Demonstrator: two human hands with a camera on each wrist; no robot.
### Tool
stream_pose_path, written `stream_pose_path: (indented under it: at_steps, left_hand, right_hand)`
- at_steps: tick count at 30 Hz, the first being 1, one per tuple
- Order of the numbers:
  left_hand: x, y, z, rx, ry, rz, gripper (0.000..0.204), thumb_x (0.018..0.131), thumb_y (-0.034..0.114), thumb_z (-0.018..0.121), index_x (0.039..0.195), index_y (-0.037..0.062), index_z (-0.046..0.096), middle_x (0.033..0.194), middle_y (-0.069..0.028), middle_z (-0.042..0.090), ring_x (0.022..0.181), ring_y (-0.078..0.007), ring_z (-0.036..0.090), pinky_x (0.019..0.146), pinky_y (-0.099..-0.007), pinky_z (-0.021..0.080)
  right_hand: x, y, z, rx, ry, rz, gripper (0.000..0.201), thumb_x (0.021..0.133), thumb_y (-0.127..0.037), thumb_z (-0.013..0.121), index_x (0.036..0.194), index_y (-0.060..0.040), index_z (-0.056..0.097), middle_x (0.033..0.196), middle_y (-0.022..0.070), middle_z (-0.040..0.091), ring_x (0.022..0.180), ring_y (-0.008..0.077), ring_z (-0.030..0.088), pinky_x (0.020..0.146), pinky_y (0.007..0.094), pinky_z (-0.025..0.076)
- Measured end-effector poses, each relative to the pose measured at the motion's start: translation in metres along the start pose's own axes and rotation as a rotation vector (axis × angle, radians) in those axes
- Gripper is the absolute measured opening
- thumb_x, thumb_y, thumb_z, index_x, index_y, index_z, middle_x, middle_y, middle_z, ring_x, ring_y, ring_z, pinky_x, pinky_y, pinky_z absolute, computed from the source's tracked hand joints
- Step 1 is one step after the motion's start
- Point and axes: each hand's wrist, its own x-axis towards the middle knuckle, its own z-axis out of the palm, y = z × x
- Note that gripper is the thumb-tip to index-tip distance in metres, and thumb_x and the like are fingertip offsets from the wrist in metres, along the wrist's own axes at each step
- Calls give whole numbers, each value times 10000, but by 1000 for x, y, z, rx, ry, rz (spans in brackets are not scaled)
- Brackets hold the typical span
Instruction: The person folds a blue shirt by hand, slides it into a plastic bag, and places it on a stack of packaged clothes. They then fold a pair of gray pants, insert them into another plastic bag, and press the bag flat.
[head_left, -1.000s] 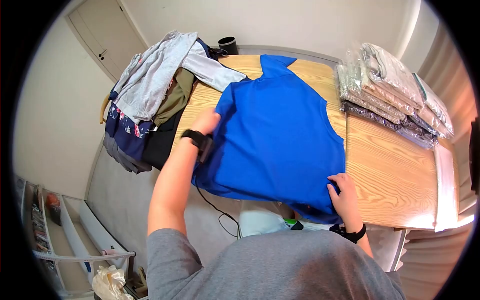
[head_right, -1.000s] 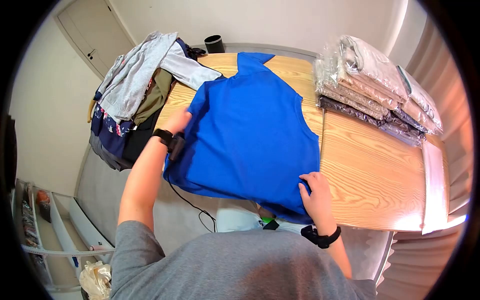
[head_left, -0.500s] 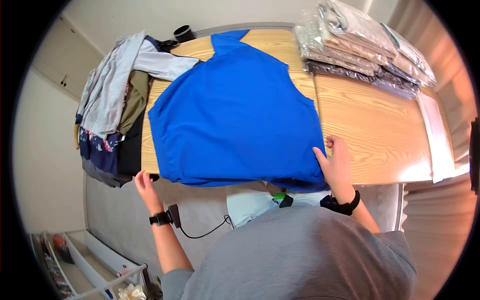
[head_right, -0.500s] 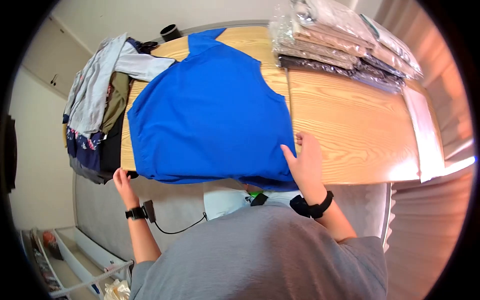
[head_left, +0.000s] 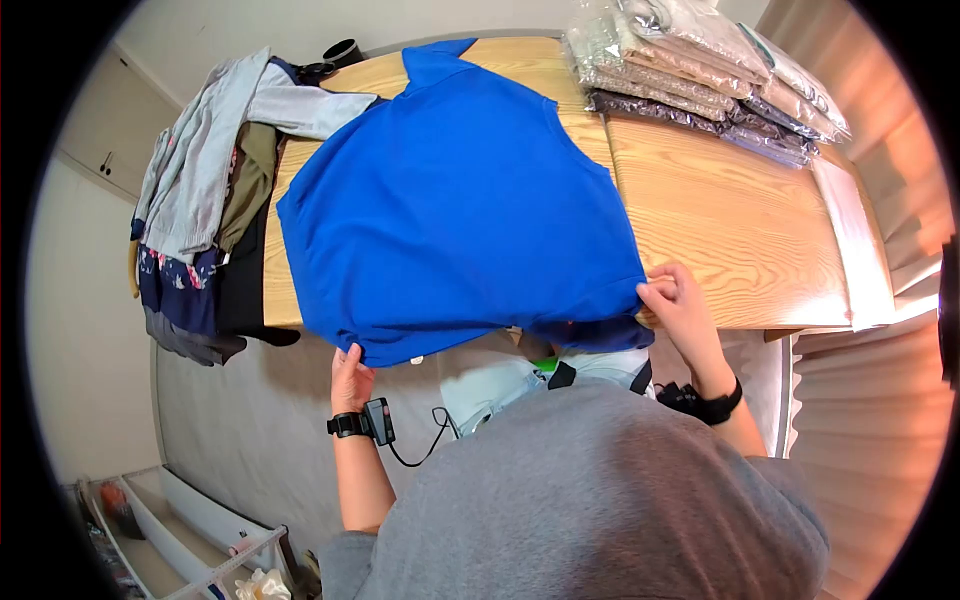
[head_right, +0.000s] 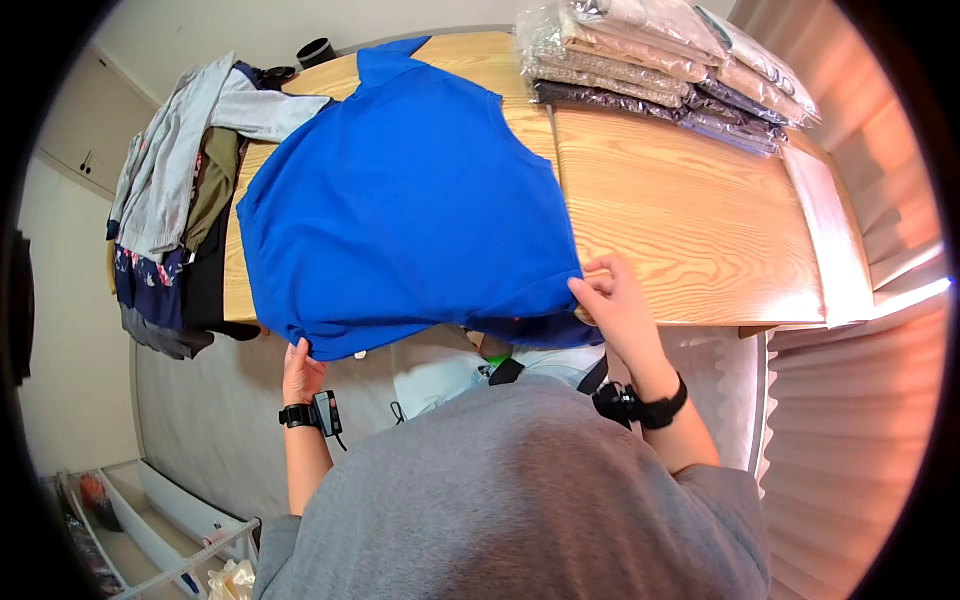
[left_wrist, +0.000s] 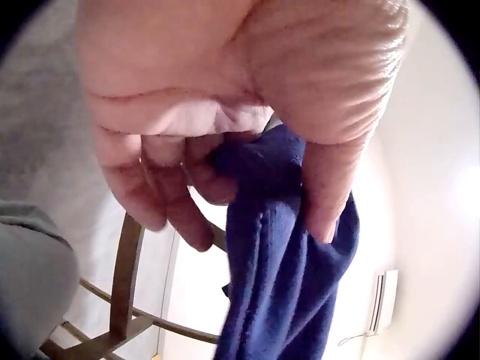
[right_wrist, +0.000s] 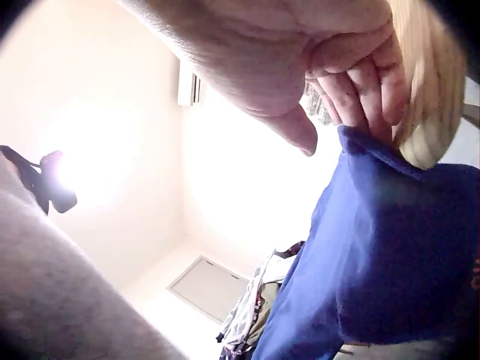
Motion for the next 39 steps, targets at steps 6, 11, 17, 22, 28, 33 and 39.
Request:
stream_pose_path:
  at_steps: [6,11,17,22,28,33,39]
  left_hand:
    - [-29,28,2,9,69,41,447,919,263,530,1285,42,398,1252,-88,514,1107,-208,535,929,-363,457]
    - [-34,45,33,8,98,82,384,927,244,520,1233,21,457,1180,-72,566,1034,-157,571,871,-293,478]
    - [-33,43,30,46,191,99,369,918,248,540,1216,43,465,1117,-57,585,944,-130,584,766,-283,484]
    - [-46,55,37,76,217,55,270,913,200,550,1128,46,500,925,-1,600,735,-59,534,569,-222,399]
    - [-55,87,73,117,211,142,267,890,151,564,1114,31,480,912,14,570,708,-39,510,576,-191,399]
    - [-64,81,94,207,320,186,399,871,100,564,1227,30,399,921,11,556,703,-37,494,567,-187,377]
    - [-81,63,67,208,361,156,143,875,132,576,999,62,587,835,32,562,674,-35,478,554,-193,349]
  right_hand:
    - [-48,20,-13,-550,-62,-3,257,849,-221,595,838,27,661,725,154,654,687,265,630,650,332,485]
    - [-27,138,-4,-788,-176,11,491,855,-300,571,1229,-2,462,1244,253,471,1175,386,431,980,384,356]
    - [18,138,19,-383,-274,-111,683,812,-367,631,1307,25,371,1286,174,470,1179,263,450,993,339,344]
    - [-7,75,29,-186,-482,133,598,830,-270,642,1277,54,413,1253,158,499,1153,228,464,981,313,353]
    - [-23,24,-25,334,-197,-36,439,898,-201,563,1251,36,453,1218,100,534,1111,183,503,975,305,364]
    - [-9,-9,-32,537,-159,27,313,912,-241,546,1086,19,560,1030,82,624,918,138,595,835,274,462]
    - [-9,-28,-37,333,-183,228,238,914,-234,542,931,-5,603,831,58,645,699,95,611,634,225,492]
